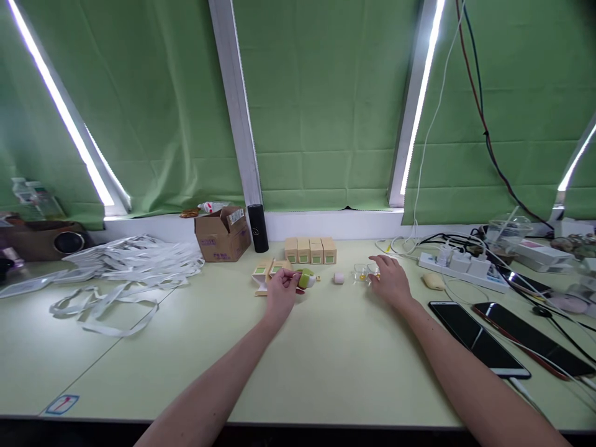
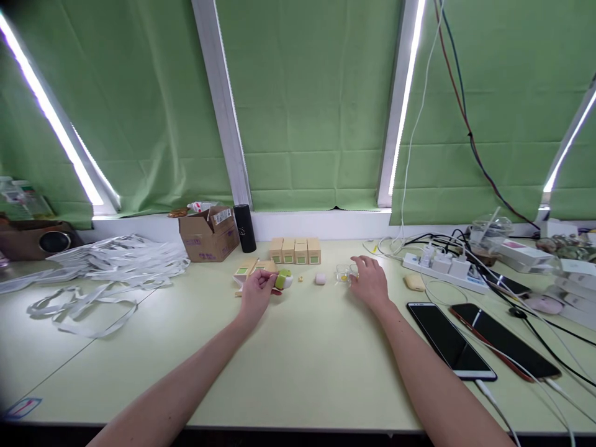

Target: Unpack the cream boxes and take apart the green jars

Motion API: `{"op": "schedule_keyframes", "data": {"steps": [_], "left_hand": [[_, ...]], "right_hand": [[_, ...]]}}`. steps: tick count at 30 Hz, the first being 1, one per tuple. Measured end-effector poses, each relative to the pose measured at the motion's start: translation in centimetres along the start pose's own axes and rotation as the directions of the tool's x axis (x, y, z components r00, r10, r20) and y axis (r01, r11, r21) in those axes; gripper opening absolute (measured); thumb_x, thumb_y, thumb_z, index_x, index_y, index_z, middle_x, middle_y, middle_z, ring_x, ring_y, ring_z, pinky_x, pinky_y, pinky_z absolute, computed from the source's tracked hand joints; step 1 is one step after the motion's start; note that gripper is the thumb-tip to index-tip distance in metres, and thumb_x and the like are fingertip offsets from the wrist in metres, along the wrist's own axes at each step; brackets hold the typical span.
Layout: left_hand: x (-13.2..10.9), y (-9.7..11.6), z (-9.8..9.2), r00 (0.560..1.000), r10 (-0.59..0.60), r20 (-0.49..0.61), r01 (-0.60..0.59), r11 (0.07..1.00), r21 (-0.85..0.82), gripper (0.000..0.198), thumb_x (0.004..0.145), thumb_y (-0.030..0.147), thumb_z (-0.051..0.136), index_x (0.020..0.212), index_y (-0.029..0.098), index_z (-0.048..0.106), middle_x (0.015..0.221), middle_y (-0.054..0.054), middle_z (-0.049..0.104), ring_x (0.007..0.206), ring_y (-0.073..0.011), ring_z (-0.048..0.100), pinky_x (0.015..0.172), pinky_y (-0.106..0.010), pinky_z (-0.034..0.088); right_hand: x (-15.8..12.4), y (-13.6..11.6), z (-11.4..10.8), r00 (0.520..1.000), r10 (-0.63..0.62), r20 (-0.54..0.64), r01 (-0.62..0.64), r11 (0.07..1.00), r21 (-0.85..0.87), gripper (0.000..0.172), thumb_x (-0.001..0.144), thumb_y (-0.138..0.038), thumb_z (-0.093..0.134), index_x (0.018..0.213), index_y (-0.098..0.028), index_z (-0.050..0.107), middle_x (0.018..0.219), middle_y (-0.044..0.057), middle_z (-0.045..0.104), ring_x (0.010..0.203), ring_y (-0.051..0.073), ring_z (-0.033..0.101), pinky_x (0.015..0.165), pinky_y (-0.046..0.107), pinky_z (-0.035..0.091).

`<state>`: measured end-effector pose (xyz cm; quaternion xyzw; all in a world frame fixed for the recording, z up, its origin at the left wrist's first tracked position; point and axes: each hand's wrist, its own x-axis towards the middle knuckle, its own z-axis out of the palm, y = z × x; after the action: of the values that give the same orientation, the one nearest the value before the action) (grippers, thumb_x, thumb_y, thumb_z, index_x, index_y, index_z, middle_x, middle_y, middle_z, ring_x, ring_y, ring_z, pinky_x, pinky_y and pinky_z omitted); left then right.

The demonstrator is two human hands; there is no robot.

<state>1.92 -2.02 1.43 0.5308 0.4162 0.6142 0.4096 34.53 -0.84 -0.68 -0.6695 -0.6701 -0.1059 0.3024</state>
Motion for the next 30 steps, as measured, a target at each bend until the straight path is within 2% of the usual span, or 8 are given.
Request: {"op": "schedule_keyframes", "data": {"steps": [2,5,10,15,25,28,30], "left_hand": [[0.0,-0.1,0.0,1.0,0.002,-0.004,-0.002,1.0,-0.005,0.049,0.073,0.057,0.085,0.084,0.015,0.062,0.088,-0.008,0.077,0.069,-0.0182,0.074,0.057,-0.033,0.067],[0.1,-0.1,0.0,1.0,0.008,-0.004,-0.008,1.0,-0.009,0.051,0.071,0.059,0.085,0.084,0.015,0.062,0.088,-0.008,0.077,0.068,-0.0181,0.074,0.056,-0.032,0.066],[0.0,-0.1,0.0,1.0,0.013,-0.002,-0.013,1.0,-0.01,0.051,0.071,0.06,0.085,0.084,0.015,0.063,0.084,-0.007,0.076,0.067,-0.018,0.073,0.055,-0.031,0.065],[0.1,-0.2,0.0,1.0,0.008,-0.005,-0.008,1.0,-0.012,0.05,0.072,0.058,0.085,0.084,0.016,0.062,0.086,-0.008,0.076,0.068,-0.0183,0.073,0.054,-0.031,0.065],[0.0,-0.2,0.1,1.0,0.007,-0.007,-0.007,1.0,-0.007,0.051,0.071,0.06,0.085,0.082,0.016,0.062,0.086,-0.008,0.076,0.068,-0.0189,0.074,0.054,-0.031,0.065],[0.0,-0.2,0.1,1.0,-0.003,-0.006,0.003,1.0,-0.008,0.05,0.071,0.059,0.086,0.083,0.016,0.062,0.083,-0.007,0.076,0.066,-0.0187,0.073,0.054,-0.032,0.065],[0.0,-0.1,0.1,1.0,-0.015,0.0,0.015,1.0,-0.025,0.051,0.07,0.059,0.086,0.083,0.016,0.061,0.083,-0.007,0.076,0.066,-0.0185,0.073,0.056,-0.032,0.066]], "right_hand": [[-0.4,-1.7,-0.8,0.996,-0.069,0.049,0.074,0.99,-0.119,0.045,0.092,-0.021,0.062,0.137,-0.021,0.062,0.138,0.015,0.064,0.127,0.033,0.056,0.106,0.045,0.04],[-0.9,-3.4,-1.3,0.987,-0.064,0.15,0.095,0.974,-0.203,0.035,0.095,-0.021,0.058,0.129,-0.02,0.067,0.13,0.016,0.068,0.116,0.031,0.064,0.099,0.041,0.04],[-0.8,-3.5,-1.0,0.972,-0.057,0.226,0.112,0.965,-0.237,0.022,0.1,-0.017,0.051,0.113,-0.016,0.07,0.112,0.013,0.072,0.101,0.025,0.069,0.086,0.033,0.038],[-0.5,-3.0,-0.4,0.972,-0.067,0.223,0.123,0.961,-0.248,0.024,0.098,-0.008,0.047,0.102,-0.013,0.07,0.105,0.013,0.072,0.095,0.023,0.069,0.083,0.032,0.037],[-0.2,-2.9,0.6,0.976,-0.109,0.191,0.155,0.956,-0.248,0.022,0.101,-0.012,0.049,0.1,-0.013,0.07,0.102,0.013,0.073,0.094,0.024,0.07,0.086,0.034,0.04],[-0.3,-3.1,0.3,0.981,-0.114,0.16,0.152,0.956,-0.251,0.021,0.101,-0.015,0.05,0.107,-0.013,0.071,0.109,0.015,0.073,0.1,0.026,0.069,0.091,0.036,0.042],[-0.4,-3.4,0.0,0.986,-0.137,0.092,0.155,0.958,-0.24,0.023,0.1,-0.017,0.052,0.115,-0.014,0.07,0.12,0.017,0.072,0.109,0.028,0.068,0.097,0.038,0.043]]}}
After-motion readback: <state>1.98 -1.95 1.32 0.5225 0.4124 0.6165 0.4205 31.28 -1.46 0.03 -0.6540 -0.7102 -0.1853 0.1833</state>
